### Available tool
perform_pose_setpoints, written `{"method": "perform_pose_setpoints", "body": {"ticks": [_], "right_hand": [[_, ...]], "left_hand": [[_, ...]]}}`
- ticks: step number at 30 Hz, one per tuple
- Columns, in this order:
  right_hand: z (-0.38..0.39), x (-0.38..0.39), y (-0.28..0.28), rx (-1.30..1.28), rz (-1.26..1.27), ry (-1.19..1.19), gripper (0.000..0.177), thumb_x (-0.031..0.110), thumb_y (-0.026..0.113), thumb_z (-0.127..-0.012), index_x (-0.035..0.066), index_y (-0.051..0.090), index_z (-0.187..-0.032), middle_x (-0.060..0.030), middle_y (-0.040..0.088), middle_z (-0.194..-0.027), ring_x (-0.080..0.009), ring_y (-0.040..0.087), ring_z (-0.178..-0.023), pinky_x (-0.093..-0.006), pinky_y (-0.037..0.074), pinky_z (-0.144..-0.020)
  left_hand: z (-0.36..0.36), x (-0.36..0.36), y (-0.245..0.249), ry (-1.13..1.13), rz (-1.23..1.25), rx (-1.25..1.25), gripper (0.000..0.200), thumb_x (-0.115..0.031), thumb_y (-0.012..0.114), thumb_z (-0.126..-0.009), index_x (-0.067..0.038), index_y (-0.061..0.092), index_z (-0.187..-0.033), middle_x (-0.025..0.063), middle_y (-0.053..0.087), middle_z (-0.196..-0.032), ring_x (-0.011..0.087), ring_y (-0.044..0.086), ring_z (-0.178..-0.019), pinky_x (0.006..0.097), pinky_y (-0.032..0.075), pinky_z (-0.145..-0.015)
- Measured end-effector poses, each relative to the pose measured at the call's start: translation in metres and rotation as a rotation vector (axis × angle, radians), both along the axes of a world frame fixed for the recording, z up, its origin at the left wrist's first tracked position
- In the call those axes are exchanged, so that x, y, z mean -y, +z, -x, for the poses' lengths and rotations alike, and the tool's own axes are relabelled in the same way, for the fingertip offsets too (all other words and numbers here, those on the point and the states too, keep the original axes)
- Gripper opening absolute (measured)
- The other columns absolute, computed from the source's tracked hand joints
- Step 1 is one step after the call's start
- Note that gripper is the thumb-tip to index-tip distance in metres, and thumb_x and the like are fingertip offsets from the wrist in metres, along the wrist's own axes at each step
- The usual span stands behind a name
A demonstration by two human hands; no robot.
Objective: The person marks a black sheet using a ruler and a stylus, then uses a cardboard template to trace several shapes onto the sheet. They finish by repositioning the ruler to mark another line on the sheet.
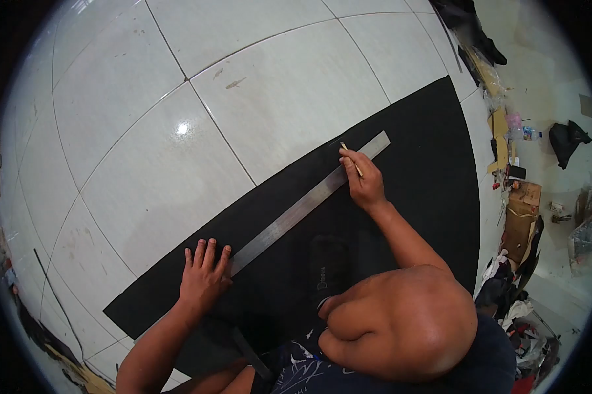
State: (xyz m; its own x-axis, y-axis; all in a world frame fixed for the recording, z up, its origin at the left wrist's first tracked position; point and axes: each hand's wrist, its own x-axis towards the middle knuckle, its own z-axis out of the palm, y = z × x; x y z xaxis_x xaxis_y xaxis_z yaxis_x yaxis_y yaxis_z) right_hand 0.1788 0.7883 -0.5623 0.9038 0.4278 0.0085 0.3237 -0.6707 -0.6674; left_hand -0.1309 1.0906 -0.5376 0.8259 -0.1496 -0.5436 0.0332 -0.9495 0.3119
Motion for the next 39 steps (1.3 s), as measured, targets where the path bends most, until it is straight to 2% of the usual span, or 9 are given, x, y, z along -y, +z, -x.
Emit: {"method": "perform_pose_setpoints", "body": {"ticks": [7, 13, 21, 27, 30, 34, 37, 38, 39], "right_hand": [[-0.032, -0.010, 0.019, -0.124, -0.003, -0.262, 0.031, 0.024, 0.054, -0.104, -0.002, 0.070, -0.108, -0.0150, 0.074, -0.100, -0.0228, 0.070, -0.094, -0.0330, 0.054, -0.080], [-0.045, -0.003, 0.014, -0.043, 0.083, -0.113, 0.034, 0.026, 0.051, -0.104, -0.002, 0.070, -0.106, -0.0150, 0.074, -0.097, -0.0274, 0.071, -0.091, -0.0352, 0.054, -0.080], [-0.076, 0.007, 0.024, 0.022, 0.070, -0.240, 0.036, 0.027, 0.049, -0.104, -0.002, 0.069, -0.106, -0.0166, 0.073, -0.098, -0.0296, 0.070, -0.088, -0.0374, 0.054, -0.079], [-0.058, 0.011, 0.000, 0.091, 0.085, -0.081, 0.033, 0.025, 0.052, -0.103, -0.002, 0.069, -0.104, -0.0133, 0.072, -0.092, -0.0217, 0.069, -0.080, -0.0336, 0.054, -0.074], [-0.083, 0.021, 0.005, 0.077, 0.141, -0.302, 0.034, 0.026, 0.050, -0.105, -0.003, 0.068, -0.105, -0.0132, 0.072, -0.095, -0.0207, 0.069, -0.083, -0.0338, 0.054, -0.075], [-0.075, 0.019, 0.017, 0.046, -0.130, -0.462, 0.034, 0.026, 0.044, -0.107, -0.001, 0.065, -0.110, -0.0136, 0.072, -0.095, -0.0244, 0.069, -0.085, -0.0366, 0.054, -0.077], [-0.036, 0.021, 0.003, 0.108, -0.169, -0.367, 0.033, 0.029, 0.047, -0.107, 0.001, 0.065, -0.112, -0.0126, 0.071, -0.097, -0.0226, 0.068, -0.086, -0.0355, 0.054, -0.078], [-0.025, 0.034, 0.007, 0.012, 0.144, -0.221, 0.034, 0.031, 0.047, -0.107, 0.003, 0.064, -0.117, -0.0173, 0.070, -0.116, -0.0288, 0.067, -0.110, -0.0396, 0.050, -0.095], [-0.016, 0.041, 0.008, 0.063, 0.160, -0.141, 0.035, 0.032, 0.047, -0.106, 0.005, 0.064, -0.120, -0.0172, 0.068, -0.119, -0.0307, 0.065, -0.113, -0.0422, 0.049, -0.096]], "left_hand": [[-0.002, 0.000, 0.001, 0.002, -0.004, 0.009, 0.088, -0.040, 0.081, -0.078, -0.017, 0.039, -0.152, 0.0230, 0.035, -0.155, 0.0438, 0.032, -0.145, 0.0618, 0.029, -0.116], [-0.003, 0.001, 0.002, -0.004, -0.018, 0.009, 0.090, -0.041, 0.082, -0.077, -0.017, 0.039, -0.152, 0.0224, 0.036, -0.155, 0.0434, 0.033, -0.145, 0.0625, 0.030, -0.116], [0.001, 0.000, -0.002, -0.013, -0.027, 0.048, 0.090, -0.042, 0.082, -0.076, -0.018, 0.040, -0.152, 0.0214, 0.038, -0.155, 0.0429, 0.034, -0.144, 0.0644, 0.031, -0.114], [-0.002, 0.001, 0.000, 0.005, -0.024, 0.018, 0.090, -0.042, 0.082, -0.076, -0.019, 0.040, -0.152, 0.0213, 0.037, -0.155, 0.0428, 0.034, -0.144, 0.0639, 0.030, -0.114], [-0.004, 0.001, 0.002, -0.002, -0.018, -0.031, 0.089, -0.040, 0.080, -0.080, -0.018, 0.037, -0.154, 0.0230, 0.033, -0.157, 0.0436, 0.029, -0.147, 0.0615, 0.027, -0.118], [-0.002, -0.001, 0.004, -0.003, 0.002, 0.005, 0.086, -0.038, 0.081, -0.079, -0.018, 0.040, -0.152, 0.0219, 0.036, -0.155, 0.0422, 0.032, -0.145, 0.0600, 0.029, -0.117], [-0.005, -0.012, 0.017, 0.017, 0.089, 0.093, 0.078, -0.034, 0.081, -0.078, -0.016, 0.047, -0.146, 0.0205, 0.043, -0.150, 0.0406, 0.040, -0.141, 0.0540, 0.037, -0.114], [-0.004, -0.023, 0.020, 0.042, 0.157, 0.131, 0.073, -0.031, 0.081, -0.078, -0.015, 0.051, -0.143, 0.0201, 0.045, -0.148, 0.0399, 0.043, -0.138, 0.0508, 0.040, -0.112], [0.000, -0.035, 0.024, 0.068, 0.223, 0.166, 0.069, -0.029, 0.081, -0.078, -0.014, 0.054, -0.140, 0.0197, 0.048, -0.146, 0.0391, 0.046, -0.136, 0.0477, 0.042, -0.111]]}}
